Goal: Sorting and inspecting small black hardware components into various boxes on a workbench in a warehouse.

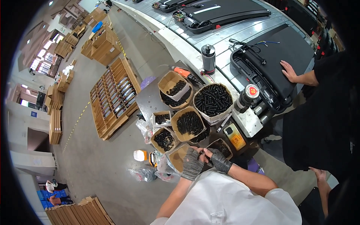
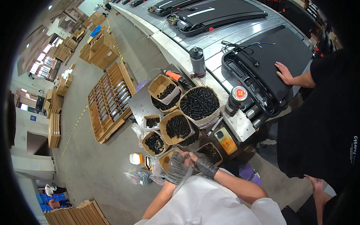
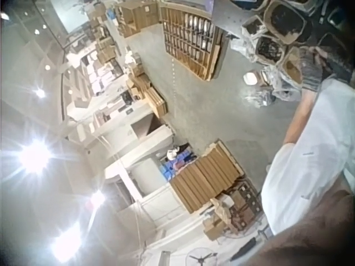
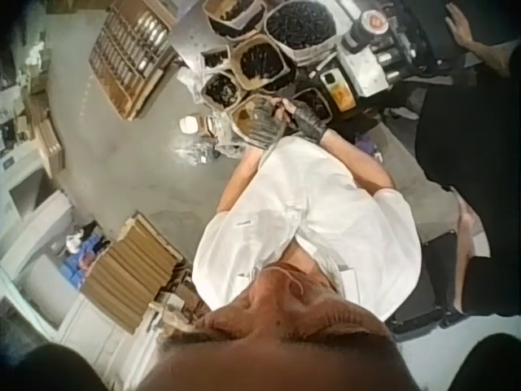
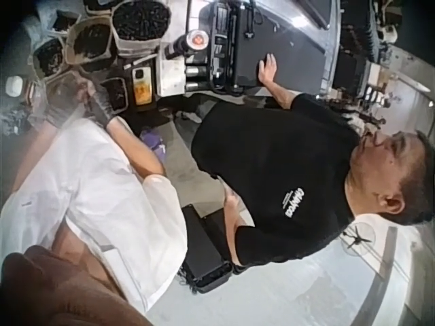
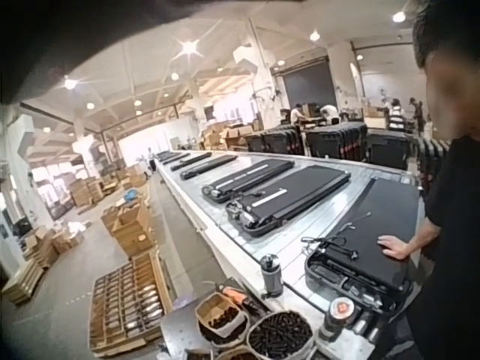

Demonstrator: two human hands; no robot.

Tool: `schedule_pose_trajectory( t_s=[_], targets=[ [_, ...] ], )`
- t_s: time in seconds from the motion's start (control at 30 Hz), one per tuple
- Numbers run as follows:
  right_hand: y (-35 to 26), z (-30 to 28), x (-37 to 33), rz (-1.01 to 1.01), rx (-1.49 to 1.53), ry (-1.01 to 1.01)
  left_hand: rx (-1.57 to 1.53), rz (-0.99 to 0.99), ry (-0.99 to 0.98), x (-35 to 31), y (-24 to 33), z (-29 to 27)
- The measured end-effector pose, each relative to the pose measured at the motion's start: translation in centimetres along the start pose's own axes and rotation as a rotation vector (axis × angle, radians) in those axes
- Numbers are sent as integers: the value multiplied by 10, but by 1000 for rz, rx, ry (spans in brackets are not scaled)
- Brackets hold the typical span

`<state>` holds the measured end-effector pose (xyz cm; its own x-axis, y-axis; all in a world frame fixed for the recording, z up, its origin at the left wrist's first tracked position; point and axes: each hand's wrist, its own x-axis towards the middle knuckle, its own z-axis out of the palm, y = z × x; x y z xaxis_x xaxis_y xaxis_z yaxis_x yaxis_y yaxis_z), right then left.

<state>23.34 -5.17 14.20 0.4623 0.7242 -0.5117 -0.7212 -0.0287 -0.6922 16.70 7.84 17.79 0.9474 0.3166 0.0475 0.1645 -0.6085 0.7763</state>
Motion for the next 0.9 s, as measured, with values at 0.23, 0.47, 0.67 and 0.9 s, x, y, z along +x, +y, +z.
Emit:
schedule_pose_trajectory(
  t_s=[0.23, 0.47, 0.67, 0.9],
  targets=[
    [-6, 0, 9, 65, -73, 42, 146, 60, -6, 17, 5, -15],
    [11, -38, 12, 48, 202, 72, 336, 36, -69, 98, -52, -55],
    [33, -70, 14, -183, -549, 150, 664, 71, -506, 128, -73, -29],
    [37, -68, -2, -631, -1359, 165, 761, -3, -579, 134, -75, -10]
  ],
)
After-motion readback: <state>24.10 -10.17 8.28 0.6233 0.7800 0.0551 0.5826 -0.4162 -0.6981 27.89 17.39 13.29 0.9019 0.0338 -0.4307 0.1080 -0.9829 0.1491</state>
